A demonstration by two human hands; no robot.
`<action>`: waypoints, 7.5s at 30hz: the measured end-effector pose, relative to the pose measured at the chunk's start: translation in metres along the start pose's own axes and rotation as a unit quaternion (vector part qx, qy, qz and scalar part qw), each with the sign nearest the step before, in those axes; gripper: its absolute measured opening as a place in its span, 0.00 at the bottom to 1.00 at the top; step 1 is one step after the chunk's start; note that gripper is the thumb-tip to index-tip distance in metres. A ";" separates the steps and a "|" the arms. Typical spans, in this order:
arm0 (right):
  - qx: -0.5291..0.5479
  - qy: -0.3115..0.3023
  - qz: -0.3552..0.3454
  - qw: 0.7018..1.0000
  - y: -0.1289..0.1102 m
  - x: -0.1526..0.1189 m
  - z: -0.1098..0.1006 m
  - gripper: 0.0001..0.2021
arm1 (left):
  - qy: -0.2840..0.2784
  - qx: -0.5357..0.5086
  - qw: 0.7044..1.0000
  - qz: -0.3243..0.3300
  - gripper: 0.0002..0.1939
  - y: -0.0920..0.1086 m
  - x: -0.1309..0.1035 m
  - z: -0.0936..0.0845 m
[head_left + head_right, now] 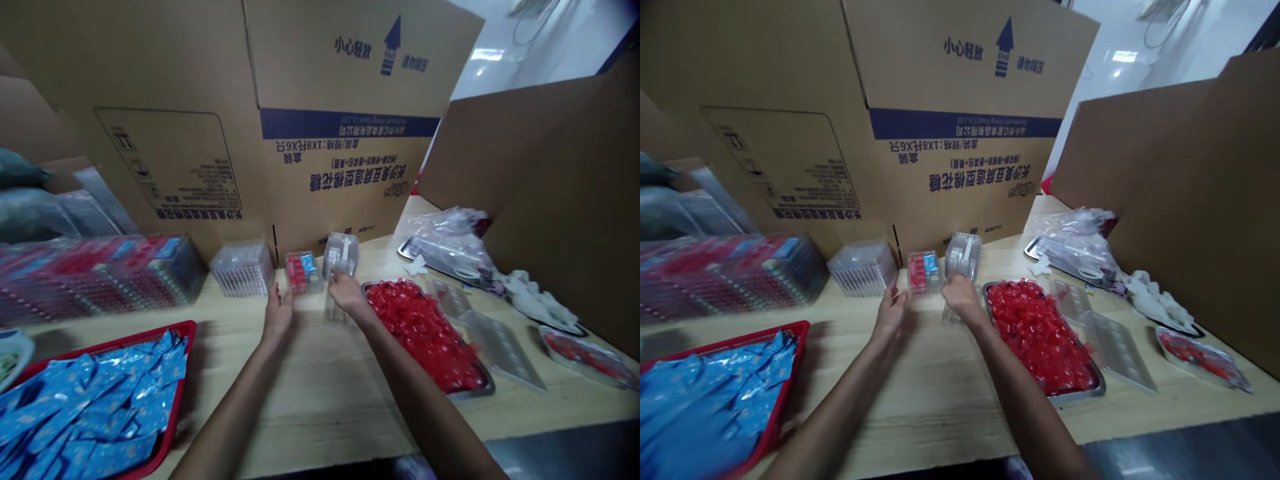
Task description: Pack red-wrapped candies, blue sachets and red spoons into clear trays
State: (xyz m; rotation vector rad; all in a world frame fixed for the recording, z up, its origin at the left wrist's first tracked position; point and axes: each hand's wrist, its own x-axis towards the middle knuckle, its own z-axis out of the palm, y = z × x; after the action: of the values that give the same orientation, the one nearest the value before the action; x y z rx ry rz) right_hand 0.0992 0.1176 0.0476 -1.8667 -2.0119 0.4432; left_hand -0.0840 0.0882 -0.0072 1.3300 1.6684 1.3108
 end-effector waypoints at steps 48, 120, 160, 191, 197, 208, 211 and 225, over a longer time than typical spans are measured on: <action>0.534 -0.009 -0.078 0.842 -0.030 -0.187 0.065 0.31 | -0.058 -0.415 0.889 -0.183 0.20 0.039 -0.153 -0.037; -0.174 -0.002 -0.207 0.963 0.065 -0.151 0.067 0.31 | -0.207 0.442 0.865 0.120 0.26 -0.016 -0.159 -0.089; -0.041 -0.129 -0.433 0.891 -0.258 -0.144 0.074 0.15 | 0.190 0.488 0.852 -0.001 0.18 -0.008 -0.107 -0.347; -0.060 0.020 -0.215 0.975 0.020 -0.115 0.019 0.21 | 0.052 0.127 0.988 0.068 0.11 0.023 -0.037 -0.039; -0.181 -0.095 -0.278 0.939 -0.017 -0.130 0.049 0.18 | 0.201 0.036 0.977 0.061 0.13 0.017 -0.044 -0.130; -0.178 -0.064 -0.246 0.951 -0.009 -0.137 0.059 0.27 | 0.222 0.166 0.961 -0.012 0.18 -0.017 -0.095 -0.095; -0.165 -0.032 -0.256 0.952 -0.006 -0.143 0.061 0.25 | 0.220 0.167 0.961 -0.020 0.19 -0.017 -0.097 -0.087; -0.059 -0.069 -0.471 0.878 -0.073 -0.139 0.093 0.16 | 0.150 0.164 0.960 0.172 0.31 0.021 -0.165 -0.109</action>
State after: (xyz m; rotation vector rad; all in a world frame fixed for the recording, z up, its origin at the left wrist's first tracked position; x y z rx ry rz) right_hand 0.0005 -0.0253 -0.0082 -0.7050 -2.7606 0.1624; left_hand -0.1263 -0.1026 0.0288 1.7470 1.9910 1.5434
